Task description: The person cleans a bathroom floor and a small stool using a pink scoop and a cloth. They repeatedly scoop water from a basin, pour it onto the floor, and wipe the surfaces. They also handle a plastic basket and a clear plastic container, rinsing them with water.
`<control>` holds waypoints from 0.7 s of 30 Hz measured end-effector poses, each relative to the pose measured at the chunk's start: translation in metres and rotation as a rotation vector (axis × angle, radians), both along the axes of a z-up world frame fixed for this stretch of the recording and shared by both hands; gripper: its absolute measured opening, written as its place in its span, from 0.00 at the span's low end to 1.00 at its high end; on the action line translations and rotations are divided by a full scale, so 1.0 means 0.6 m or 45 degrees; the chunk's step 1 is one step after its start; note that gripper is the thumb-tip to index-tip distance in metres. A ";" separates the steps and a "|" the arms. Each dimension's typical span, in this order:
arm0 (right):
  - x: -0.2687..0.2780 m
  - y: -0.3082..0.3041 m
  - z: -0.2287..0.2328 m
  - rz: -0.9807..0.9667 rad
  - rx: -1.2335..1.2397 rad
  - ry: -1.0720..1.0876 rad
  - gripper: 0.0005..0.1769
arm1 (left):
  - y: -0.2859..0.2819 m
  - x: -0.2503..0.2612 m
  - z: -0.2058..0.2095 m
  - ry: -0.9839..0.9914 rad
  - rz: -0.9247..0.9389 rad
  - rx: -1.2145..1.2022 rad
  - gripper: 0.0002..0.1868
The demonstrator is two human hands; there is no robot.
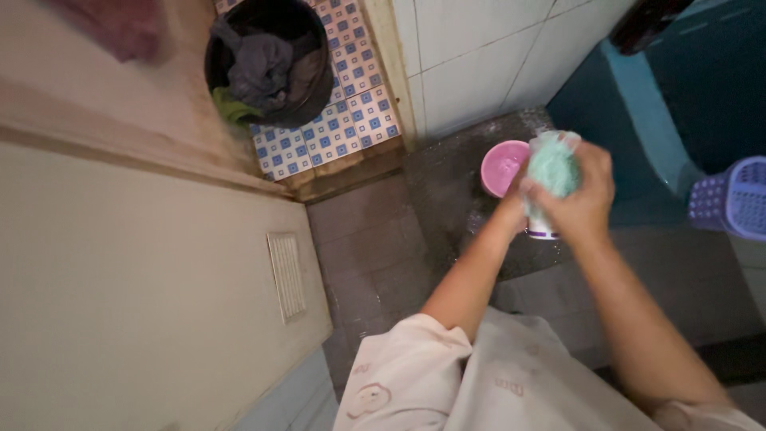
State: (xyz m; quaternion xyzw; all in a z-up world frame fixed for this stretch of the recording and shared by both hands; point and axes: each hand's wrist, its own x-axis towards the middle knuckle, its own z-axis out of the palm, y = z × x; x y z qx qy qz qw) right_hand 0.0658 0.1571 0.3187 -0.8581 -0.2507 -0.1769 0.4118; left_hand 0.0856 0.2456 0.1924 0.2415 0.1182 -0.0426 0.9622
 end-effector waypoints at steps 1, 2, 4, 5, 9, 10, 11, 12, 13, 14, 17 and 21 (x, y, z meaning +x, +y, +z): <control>0.018 0.002 0.002 -0.024 0.187 0.215 0.37 | -0.009 0.000 -0.005 -0.005 -0.015 0.098 0.33; 0.031 0.002 -0.002 -0.057 0.378 0.433 0.35 | -0.012 -0.004 -0.008 -0.006 -0.041 0.200 0.33; 0.055 -0.006 -0.020 -0.060 0.660 0.752 0.34 | -0.017 -0.002 -0.003 -0.004 0.081 0.146 0.31; 0.061 -0.013 -0.033 -0.030 0.751 0.853 0.34 | -0.014 0.005 0.004 -0.006 0.146 0.120 0.30; 0.028 -0.047 -0.090 0.084 0.774 1.108 0.39 | 0.051 0.033 0.021 0.159 0.460 0.520 0.30; 0.010 -0.052 -0.102 0.082 0.617 0.902 0.39 | 0.063 0.029 0.023 0.113 0.496 0.712 0.30; -0.002 -0.056 -0.110 0.081 0.459 0.696 0.39 | 0.069 0.023 0.025 0.066 0.529 0.905 0.32; -0.003 -0.055 -0.114 0.075 0.310 0.496 0.40 | 0.069 0.016 0.029 0.110 0.403 0.913 0.32; -0.001 -0.052 -0.116 0.014 0.346 0.475 0.41 | 0.062 0.010 0.034 0.154 0.277 0.919 0.33; 0.013 -0.046 -0.114 -0.046 0.379 0.439 0.41 | 0.054 0.012 0.042 0.182 0.154 0.920 0.34; 0.048 -0.033 -0.094 -0.136 0.332 0.379 0.39 | 0.030 -0.002 0.058 0.079 -0.071 0.735 0.34; 0.004 -0.029 -0.065 0.057 0.495 0.566 0.41 | 0.041 -0.012 0.055 0.107 0.122 0.345 0.33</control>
